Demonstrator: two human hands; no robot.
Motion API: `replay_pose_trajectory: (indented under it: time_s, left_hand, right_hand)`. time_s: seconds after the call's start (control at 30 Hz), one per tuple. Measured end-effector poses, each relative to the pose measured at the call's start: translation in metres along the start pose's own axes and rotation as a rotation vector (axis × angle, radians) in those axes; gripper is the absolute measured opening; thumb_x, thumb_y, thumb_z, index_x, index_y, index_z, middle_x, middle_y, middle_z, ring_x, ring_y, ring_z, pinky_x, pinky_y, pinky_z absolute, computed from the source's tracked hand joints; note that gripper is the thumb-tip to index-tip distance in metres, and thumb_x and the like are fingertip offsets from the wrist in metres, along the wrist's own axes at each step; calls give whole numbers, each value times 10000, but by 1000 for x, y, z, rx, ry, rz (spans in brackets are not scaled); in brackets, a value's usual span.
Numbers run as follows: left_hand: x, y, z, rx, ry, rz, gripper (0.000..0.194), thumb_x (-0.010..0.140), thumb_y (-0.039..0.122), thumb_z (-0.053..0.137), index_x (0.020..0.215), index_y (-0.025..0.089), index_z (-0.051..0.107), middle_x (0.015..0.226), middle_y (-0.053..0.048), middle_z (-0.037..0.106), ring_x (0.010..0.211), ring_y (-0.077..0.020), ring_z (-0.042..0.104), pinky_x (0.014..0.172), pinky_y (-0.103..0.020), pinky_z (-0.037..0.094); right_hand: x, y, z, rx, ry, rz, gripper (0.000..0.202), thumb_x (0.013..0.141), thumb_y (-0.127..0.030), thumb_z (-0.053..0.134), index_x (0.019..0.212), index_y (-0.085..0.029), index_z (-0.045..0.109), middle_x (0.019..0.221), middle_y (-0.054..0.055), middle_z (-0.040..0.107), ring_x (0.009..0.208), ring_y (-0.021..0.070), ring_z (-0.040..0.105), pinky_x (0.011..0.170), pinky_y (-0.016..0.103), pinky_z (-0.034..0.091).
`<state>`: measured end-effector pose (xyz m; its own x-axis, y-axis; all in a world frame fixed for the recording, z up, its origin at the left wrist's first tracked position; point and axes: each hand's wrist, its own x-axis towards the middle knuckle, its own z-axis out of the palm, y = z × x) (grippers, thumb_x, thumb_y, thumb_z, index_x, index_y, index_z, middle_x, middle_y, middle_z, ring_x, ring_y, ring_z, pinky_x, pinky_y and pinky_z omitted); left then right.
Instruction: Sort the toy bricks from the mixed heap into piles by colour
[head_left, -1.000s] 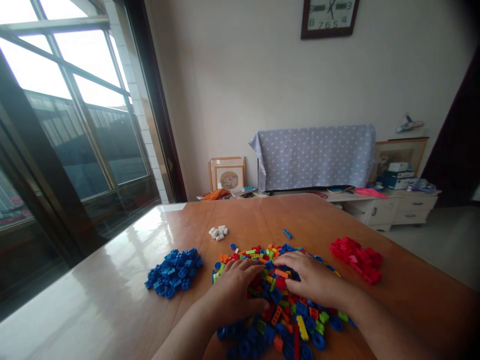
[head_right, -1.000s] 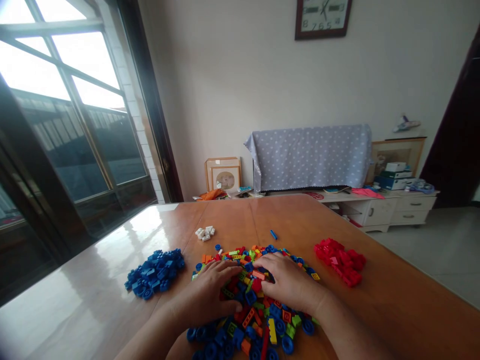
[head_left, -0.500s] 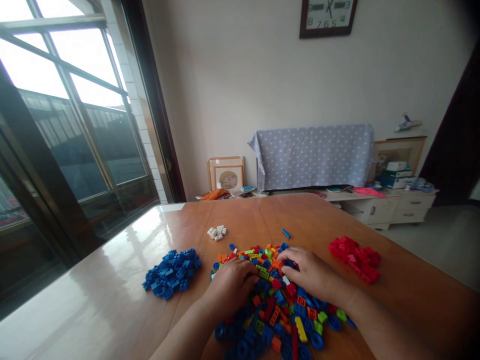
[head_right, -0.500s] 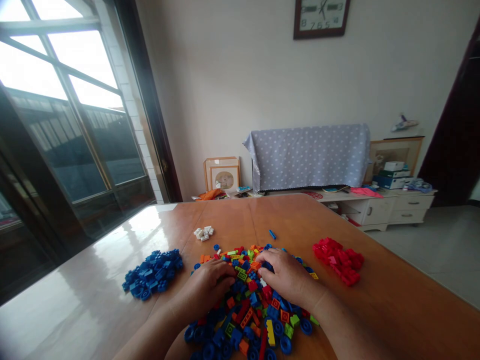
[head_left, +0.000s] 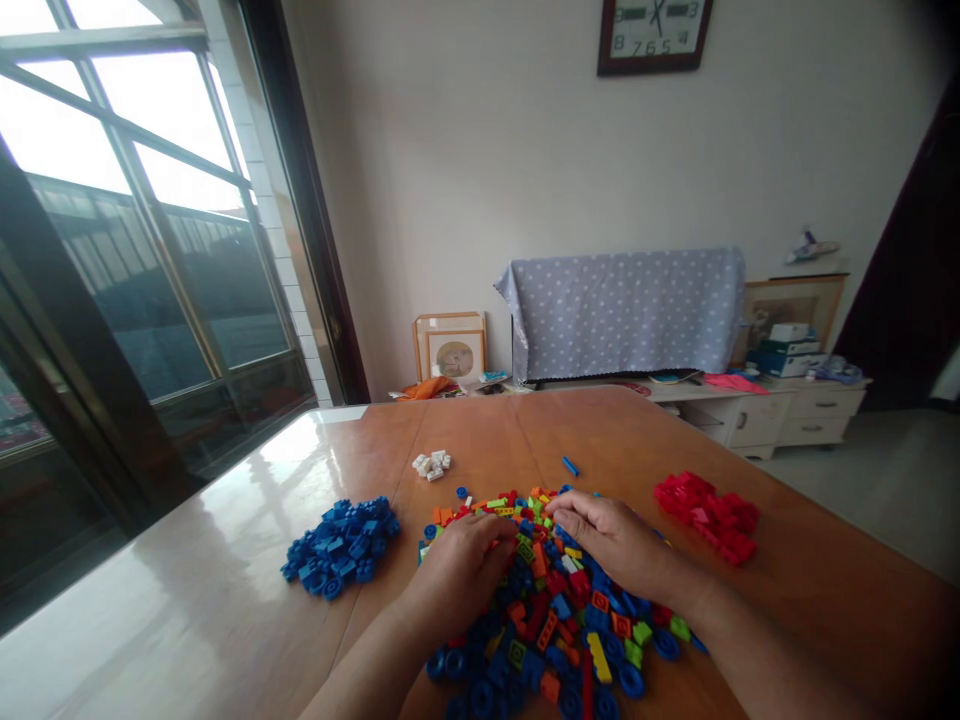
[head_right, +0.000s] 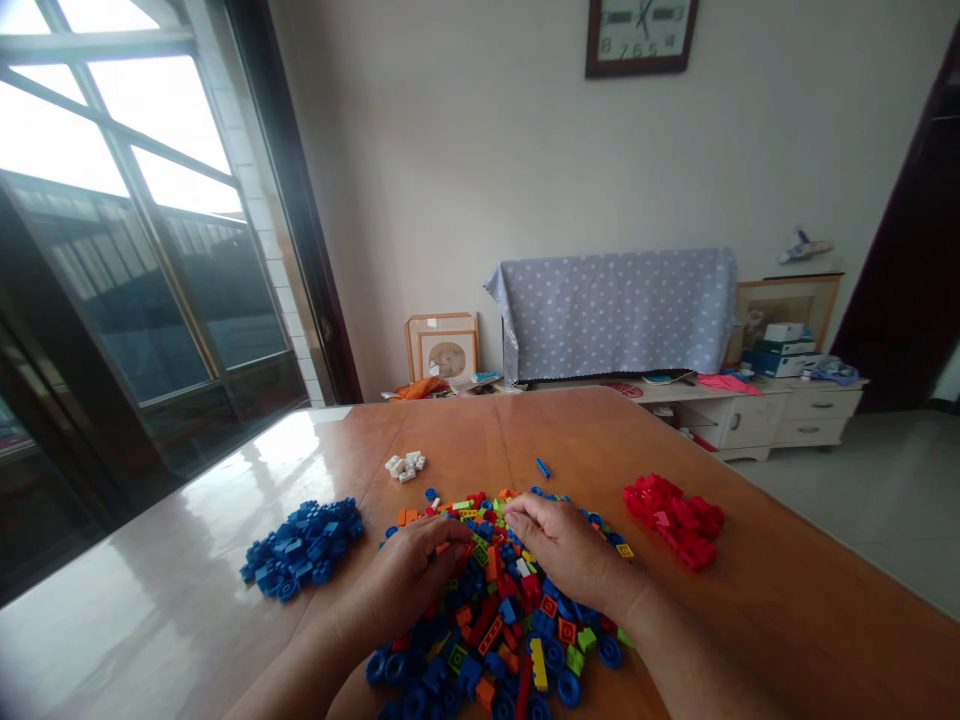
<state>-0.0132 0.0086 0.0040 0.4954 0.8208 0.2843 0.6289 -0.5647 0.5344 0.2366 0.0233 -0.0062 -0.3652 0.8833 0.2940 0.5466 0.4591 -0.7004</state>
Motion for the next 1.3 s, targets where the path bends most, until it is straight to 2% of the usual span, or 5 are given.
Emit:
replay_pose_trajectory:
  time_s: [0.27,0.43,0.73,0.9,1.3]
  left_hand:
    - [0,7,-4,104,-64,77,107,854,328,650,924,253,680,930,-35,674,956,-228,588,895,-355,451]
    - [-2,5,3,194,-104,78,305,688,342,814,950,262,681,1007,-52,632,1008,-265,526,874,-373,445]
    - [-1,4,12,295,-98,71,162,745,324,750,890,273,698,965,-55,619,981,-262,513,892,-393,429]
    - [-2,4,12,300,-66,53,241,722,359,771,943,297,698,963,-43,638,986,-274,521,902,-414,413]
    - [1,10,7,217,-16,66,171,769,199,672,925,268,669,925,-22,657,971,-244,555,915,-391,394]
  right_hand:
    - [0,0,-1,9,34,17,429,963,-586,463,802,-202,566,676,-51,537,651,122,475,603,226,371]
    - [-1,-3,0,17,12,4,400,968,-557,469,813,-204,579,695,-44,555,671,129,491,613,230,371]
    - [-2,-3,5,14,-57,31,348,956,-525,505,849,-219,632,741,-22,613,694,154,530,630,250,395]
    - [-3,-4,7,48,-71,40,330,952,-513,510,898,-222,655,775,-10,642,715,161,559,631,251,416]
    - [-3,-3,12,109,-95,54,151,882,-293,608,1006,-225,665,897,3,702,804,176,626,724,278,477]
